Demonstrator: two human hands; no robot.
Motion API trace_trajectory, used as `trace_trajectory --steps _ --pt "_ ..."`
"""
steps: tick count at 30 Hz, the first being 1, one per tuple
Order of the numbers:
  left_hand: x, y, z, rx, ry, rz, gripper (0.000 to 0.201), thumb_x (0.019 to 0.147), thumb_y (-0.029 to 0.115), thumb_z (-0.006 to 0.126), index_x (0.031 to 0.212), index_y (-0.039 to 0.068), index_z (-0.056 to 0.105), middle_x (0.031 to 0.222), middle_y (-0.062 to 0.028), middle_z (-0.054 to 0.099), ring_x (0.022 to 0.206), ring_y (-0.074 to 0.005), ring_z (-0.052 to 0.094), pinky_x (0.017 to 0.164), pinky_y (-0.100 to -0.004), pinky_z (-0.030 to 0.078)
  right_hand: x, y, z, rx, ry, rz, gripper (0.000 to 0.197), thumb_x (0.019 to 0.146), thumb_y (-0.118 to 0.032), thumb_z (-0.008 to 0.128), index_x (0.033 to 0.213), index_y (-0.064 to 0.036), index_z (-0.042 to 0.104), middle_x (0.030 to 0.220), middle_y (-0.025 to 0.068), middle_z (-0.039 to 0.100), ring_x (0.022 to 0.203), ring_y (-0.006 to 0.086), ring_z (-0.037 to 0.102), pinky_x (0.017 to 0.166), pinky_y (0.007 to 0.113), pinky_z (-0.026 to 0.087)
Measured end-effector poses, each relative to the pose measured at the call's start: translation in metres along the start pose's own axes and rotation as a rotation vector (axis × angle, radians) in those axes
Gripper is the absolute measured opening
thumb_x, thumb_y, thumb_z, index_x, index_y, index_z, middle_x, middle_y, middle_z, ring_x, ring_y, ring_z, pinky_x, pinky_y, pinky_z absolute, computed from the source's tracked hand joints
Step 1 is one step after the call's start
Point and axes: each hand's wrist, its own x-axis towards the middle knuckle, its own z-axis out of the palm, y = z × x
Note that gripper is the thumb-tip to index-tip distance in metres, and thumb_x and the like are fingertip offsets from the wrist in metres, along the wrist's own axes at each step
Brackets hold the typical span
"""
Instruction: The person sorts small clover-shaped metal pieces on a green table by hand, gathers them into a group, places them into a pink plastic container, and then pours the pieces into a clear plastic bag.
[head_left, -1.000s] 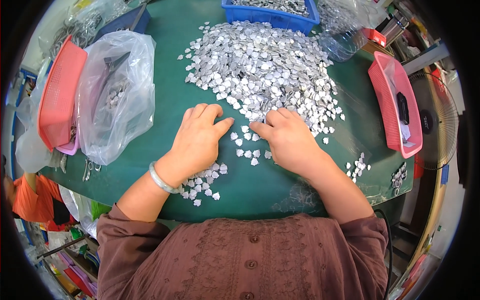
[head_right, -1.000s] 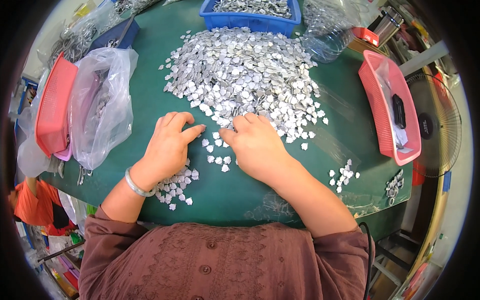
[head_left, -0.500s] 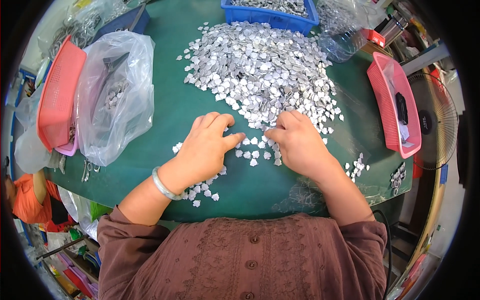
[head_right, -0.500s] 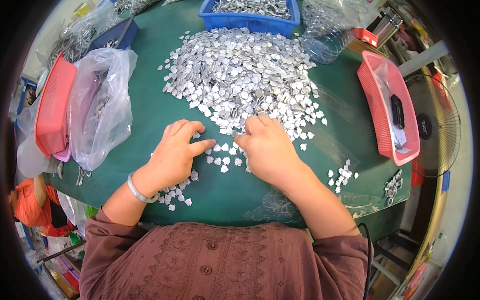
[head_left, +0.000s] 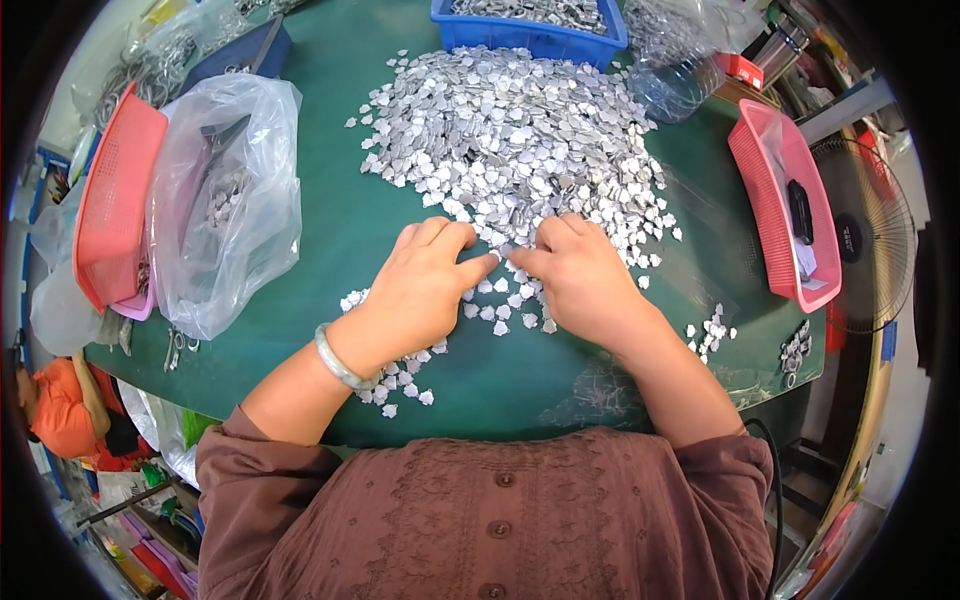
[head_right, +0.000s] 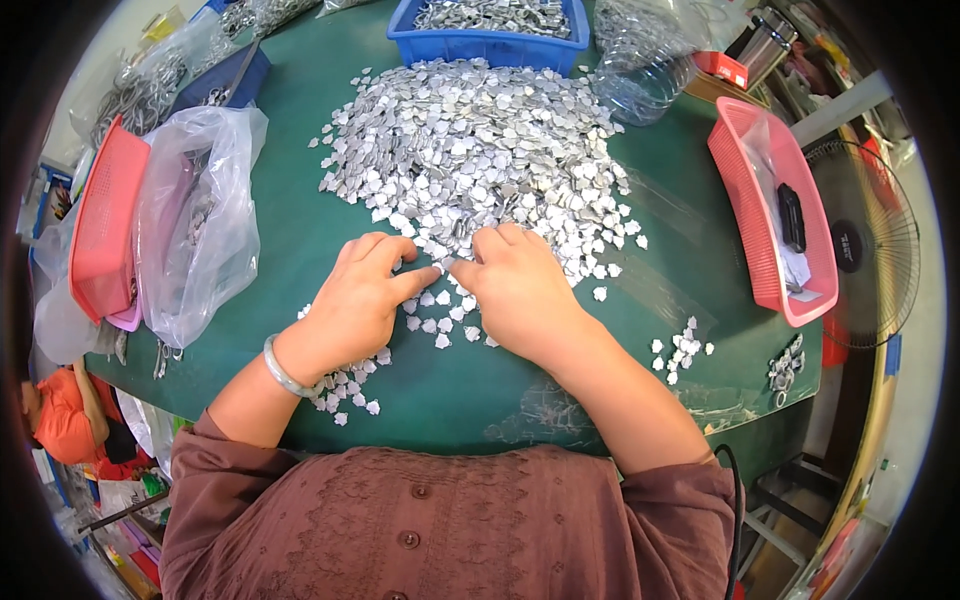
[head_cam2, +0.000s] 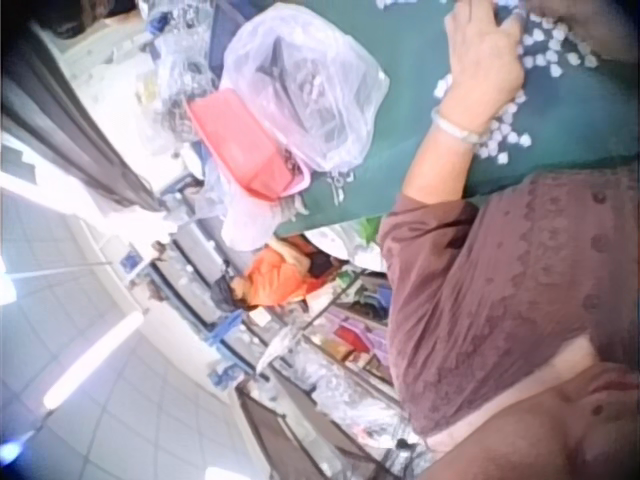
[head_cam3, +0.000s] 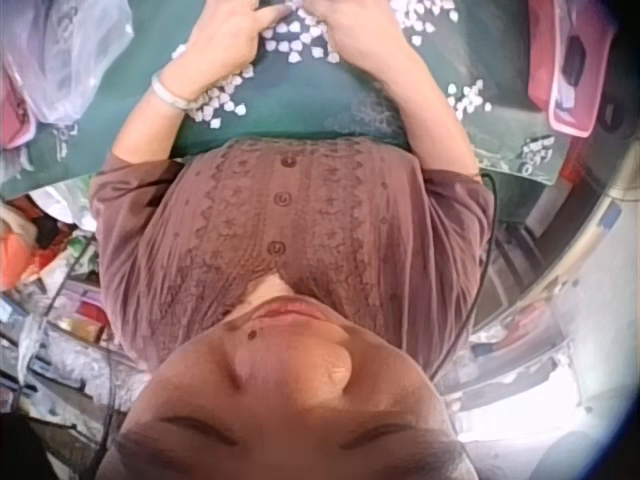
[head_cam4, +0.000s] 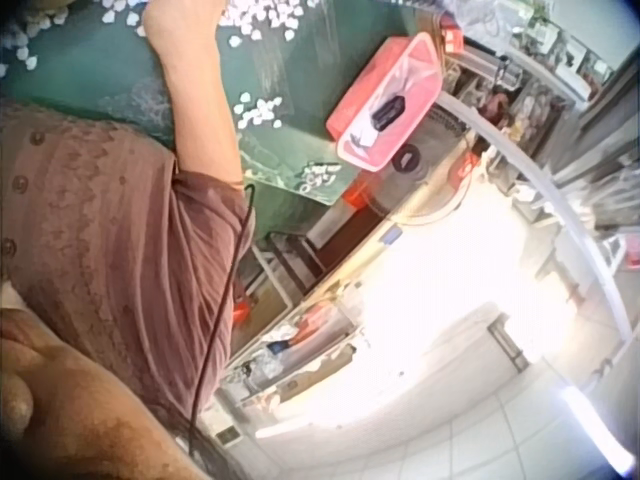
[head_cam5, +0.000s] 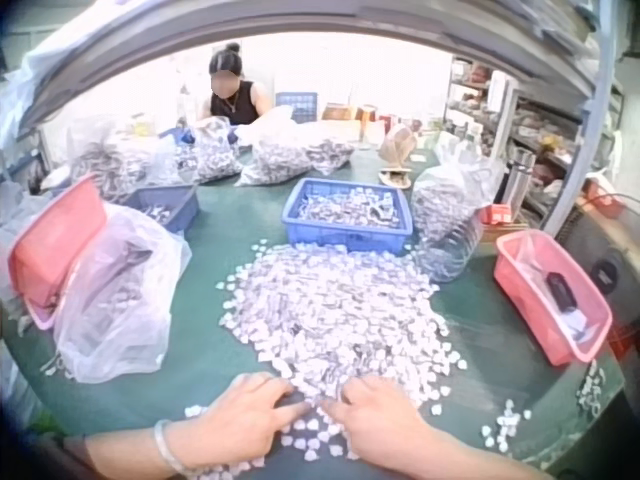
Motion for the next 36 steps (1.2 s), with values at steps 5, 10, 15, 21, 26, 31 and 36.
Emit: trace_trajectory --steps 5,10,15,21,26,31,36 --pt "-0.003 0.002 -0.007 -0.022 -0.052 -0.014 0.041 0.068 -0.006 0.057 0.105 0.009 0.070 0.106 -0.0107 0.056 0.099 -0.0287 0.052 0.089 -0.0382 0.041 0.002 0.005 -0.003 -0.034 -0.015 0.034 0.015 0.069 -0.003 0.062 0.082 -0.0073 0.069 0.083 0.0073 0.054 0.088 0.0264 0.054 0.077 0.038 0.044" --pt "-0.007 0.000 -0.008 -0.036 -0.030 -0.031 0.042 0.070 -0.007 0.055 0.106 0.008 0.069 0.106 -0.0106 0.056 0.100 -0.0288 0.052 0.090 -0.0384 0.040 0.012 -0.003 -0.001 0.043 -0.048 0.074 0.012 0.070 -0.005 0.065 0.081 -0.0070 0.069 0.084 0.0080 0.057 0.089 0.0265 0.055 0.078 0.038 0.044" --pt "-0.011 0.000 -0.011 -0.004 -0.057 -0.083 0.043 0.072 -0.008 0.051 0.108 0.007 0.068 0.109 -0.0110 0.055 0.103 -0.0292 0.051 0.091 -0.0385 0.040 0.023 -0.010 0.001 -0.096 -0.173 0.167 0.015 0.070 -0.003 0.064 0.082 -0.0073 0.071 0.086 0.0086 0.061 0.091 0.0271 0.057 0.079 0.038 0.044" --pt "-0.015 0.008 -0.012 -0.045 -0.096 -0.075 0.048 0.066 -0.008 0.061 0.109 0.010 0.068 0.111 -0.0103 0.055 0.105 -0.0293 0.051 0.093 -0.0400 0.041 0.014 0.005 -0.003 0.012 -0.102 0.062 0.007 0.071 -0.004 0.063 0.075 -0.0072 0.068 0.082 0.0085 0.060 0.086 0.0283 0.057 0.076 0.039 0.046" --pt "-0.014 0.010 -0.006 -0.031 -0.100 -0.059 0.049 0.063 -0.007 0.064 0.108 0.012 0.069 0.112 -0.0105 0.055 0.104 -0.0294 0.051 0.092 -0.0395 0.042 0.004 0.002 -0.003 0.025 -0.114 0.081 0.003 0.072 -0.005 0.063 0.072 -0.0074 0.064 0.080 0.0090 0.059 0.084 0.0292 0.057 0.075 0.039 0.046" --pt "-0.014 0.010 -0.006 -0.046 -0.087 -0.047 0.048 0.063 -0.007 0.064 0.107 0.011 0.070 0.111 -0.0111 0.055 0.104 -0.0300 0.051 0.092 -0.0394 0.042 0.004 0.004 -0.002 0.064 -0.109 0.094 0.004 0.072 -0.004 0.062 0.074 -0.0073 0.064 0.081 0.0092 0.058 0.085 0.0295 0.057 0.075 0.040 0.046" --pt "-0.015 0.012 -0.008 -0.045 -0.095 -0.050 0.049 0.061 -0.006 0.065 0.107 0.010 0.069 0.112 -0.0119 0.054 0.104 -0.0308 0.051 0.092 -0.0398 0.042 0.006 0.002 -0.004 0.063 -0.105 0.051 0.008 0.071 -0.001 0.061 0.075 -0.0070 0.064 0.083 0.0094 0.058 0.088 0.0290 0.056 0.079 0.040 0.043"
